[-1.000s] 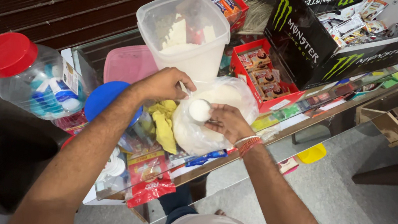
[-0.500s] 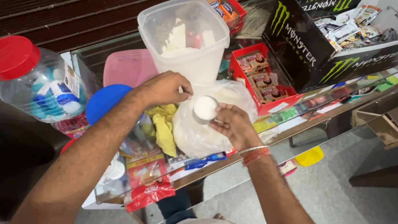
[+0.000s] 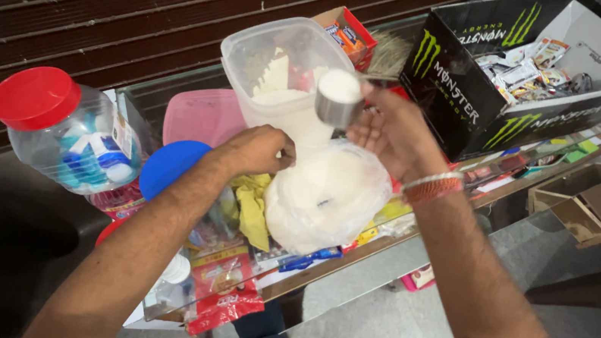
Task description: The person scoops white powder from a large plastic container using a metal cup and pours it into a clear plastic bag. The person repeats this scooping and pouring action multiple times to fill the bag.
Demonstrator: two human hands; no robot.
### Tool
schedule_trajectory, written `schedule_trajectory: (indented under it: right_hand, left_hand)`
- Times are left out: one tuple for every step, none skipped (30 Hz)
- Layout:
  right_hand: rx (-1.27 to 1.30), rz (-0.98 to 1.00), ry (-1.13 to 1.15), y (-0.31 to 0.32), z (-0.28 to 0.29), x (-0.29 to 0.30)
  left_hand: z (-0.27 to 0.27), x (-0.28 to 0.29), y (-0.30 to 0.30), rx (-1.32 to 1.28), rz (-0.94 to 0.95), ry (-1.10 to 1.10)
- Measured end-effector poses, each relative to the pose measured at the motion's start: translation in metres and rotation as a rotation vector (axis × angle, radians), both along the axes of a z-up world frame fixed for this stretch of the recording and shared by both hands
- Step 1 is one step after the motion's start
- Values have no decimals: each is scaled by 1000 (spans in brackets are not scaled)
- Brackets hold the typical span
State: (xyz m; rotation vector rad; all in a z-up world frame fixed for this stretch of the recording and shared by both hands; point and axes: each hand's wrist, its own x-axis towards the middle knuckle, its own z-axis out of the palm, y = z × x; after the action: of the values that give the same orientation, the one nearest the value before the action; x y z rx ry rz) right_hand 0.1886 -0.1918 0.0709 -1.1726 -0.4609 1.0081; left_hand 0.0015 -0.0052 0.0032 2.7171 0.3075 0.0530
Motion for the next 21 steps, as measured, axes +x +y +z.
schedule_trajectory:
  right_hand:
    - [2, -8, -26, 7, 8, 4]
    - [5, -17, -52, 15, 16, 7]
    - [32, -14, -74, 25, 22, 10]
    - [60, -12, -94, 36, 26, 12]
    - [87, -10, -115, 46, 28, 15]
    - [96, -39, -184, 58, 28, 18]
    - [106, -68, -252, 72, 27, 20]
    - [116, -98, -319, 85, 25, 21]
    - [111, -124, -389, 99, 23, 21]
    - [105, -151, -457, 113, 20, 20]
    - [99, -178, -524, 123, 15, 19]
    - [104, -218, -645, 131, 9, 18]
    - [110, -258, -766, 137, 4, 17]
    - [116, -298, -888, 141, 1, 16]
    - [146, -331, -1087, 142, -1, 15]
    - [175, -362, -1285, 143, -2, 12]
    - [205, -393, -1484, 141, -2, 8]
    - [227, -375, -1569, 137, -2, 3]
    - [249, -356, -1655, 131, -2, -2]
    - [269, -337, -1741, 125, 0, -6]
    - [290, -320, -1826, 123, 3, -10]
  left_hand:
    - [-1, 0, 0, -1, 5, 6]
    - [-1, 0, 0, -1, 10, 12]
    - [0, 0, 0, 6, -2, -7]
    - [0, -1, 0, 15, -14, -25]
    - [0, -1, 0, 23, -27, -43]
    - [0, -1, 1, 24, -18, -36]
    - [-1, 0, 1, 24, -9, -29]
    - [-1, 0, 1, 25, 0, -21]
    - [0, 0, 0, 20, -1, -27]
    - [0, 0, 0, 15, -3, -32]
    - [1, -1, 0, 10, -5, -36]
    - [0, -1, 0, 10, -8, -38]
    - [0, -1, 0, 9, -12, -39]
    - [1, -1, 0, 8, -14, -42]
    - [2, -1, 0, 8, -16, -49]
    - [2, -1, -1, 8, -18, -56]
    - [3, -1, -1, 7, -20, -63]
    - [5, -2, -3, 6, -4, -42]
    - [6, -2, -4, 5, 12, -22]
    - [7, -2, -4, 3, 27, -2]
    - [8, -2, -4, 17, 15, -14]
